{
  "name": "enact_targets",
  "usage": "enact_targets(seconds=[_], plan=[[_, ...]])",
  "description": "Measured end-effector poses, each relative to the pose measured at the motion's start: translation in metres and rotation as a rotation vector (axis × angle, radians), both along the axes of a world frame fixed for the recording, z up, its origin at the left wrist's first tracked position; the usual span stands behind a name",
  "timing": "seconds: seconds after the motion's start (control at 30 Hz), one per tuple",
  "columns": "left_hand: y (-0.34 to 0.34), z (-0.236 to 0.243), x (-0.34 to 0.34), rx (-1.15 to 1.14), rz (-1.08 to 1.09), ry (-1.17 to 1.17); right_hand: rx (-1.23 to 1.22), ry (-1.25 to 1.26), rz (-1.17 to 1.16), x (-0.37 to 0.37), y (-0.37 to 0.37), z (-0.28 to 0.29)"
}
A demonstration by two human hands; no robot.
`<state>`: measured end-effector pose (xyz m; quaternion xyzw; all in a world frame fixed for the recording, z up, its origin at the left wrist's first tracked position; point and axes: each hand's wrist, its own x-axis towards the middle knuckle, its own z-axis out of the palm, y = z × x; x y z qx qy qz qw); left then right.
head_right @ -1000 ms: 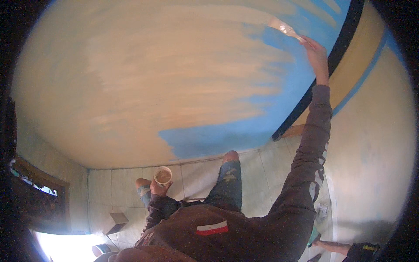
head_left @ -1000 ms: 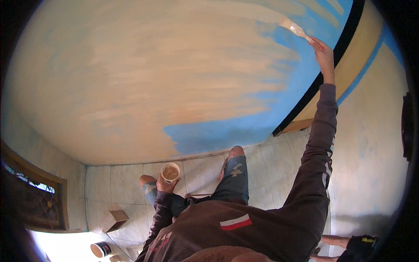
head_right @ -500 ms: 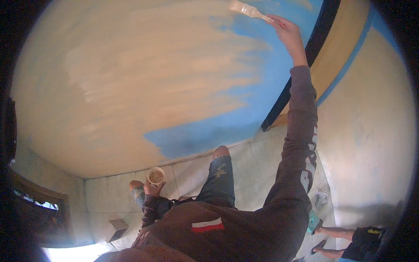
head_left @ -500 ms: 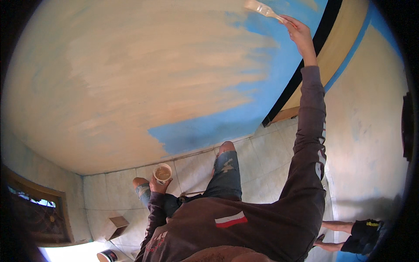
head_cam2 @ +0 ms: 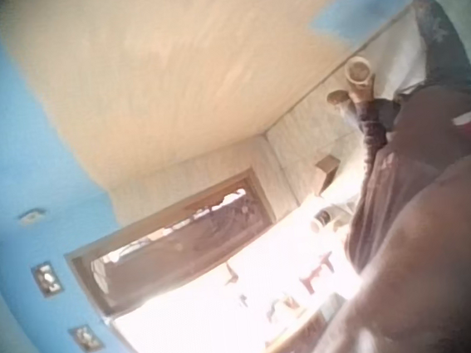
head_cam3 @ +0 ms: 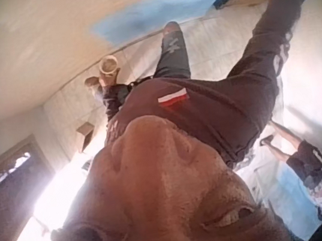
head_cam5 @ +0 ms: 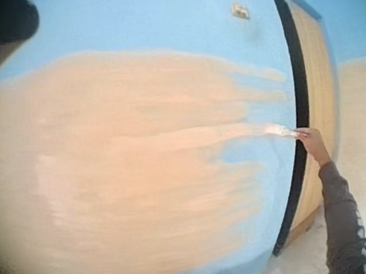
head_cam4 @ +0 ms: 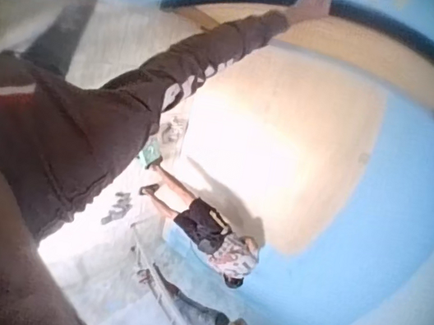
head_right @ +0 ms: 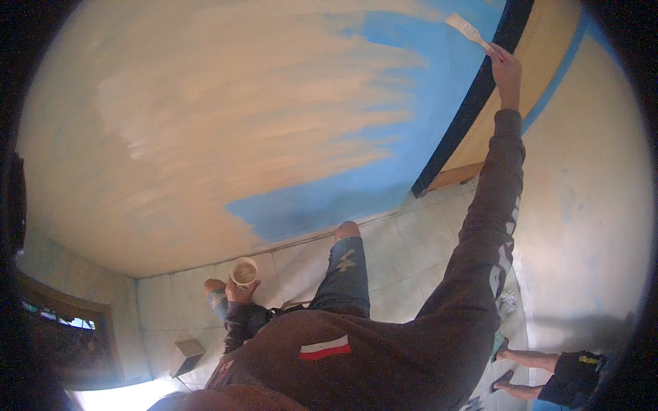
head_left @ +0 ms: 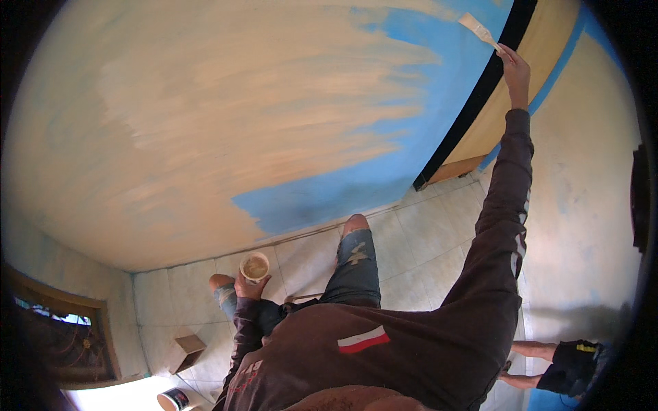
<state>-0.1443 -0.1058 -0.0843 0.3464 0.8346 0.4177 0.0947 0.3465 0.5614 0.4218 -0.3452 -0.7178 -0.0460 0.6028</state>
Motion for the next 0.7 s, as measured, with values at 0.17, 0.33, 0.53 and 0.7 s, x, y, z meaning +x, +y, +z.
enact_targets(seconds=[0.17,0.33,0.53,0.7], plan=[[-0.003,-0.004,-0.002,0.013,-0.030,0.031,0.173,-0.150,-0.613,-0.046,-0.033,0.000],[-0.003,0.001,-0.003,-0.021,-0.006,0.041,0.225,-0.285,-0.581,-0.150,-0.081,0.007],[0.001,0.006,-0.001,-0.065,-0.011,-0.010,0.391,-0.103,-0.228,-0.229,-0.182,0.020],[-0.003,-0.005,0.001,-0.084,0.028,0.027,0.141,-0.051,0.111,-0.233,-0.269,0.037]])
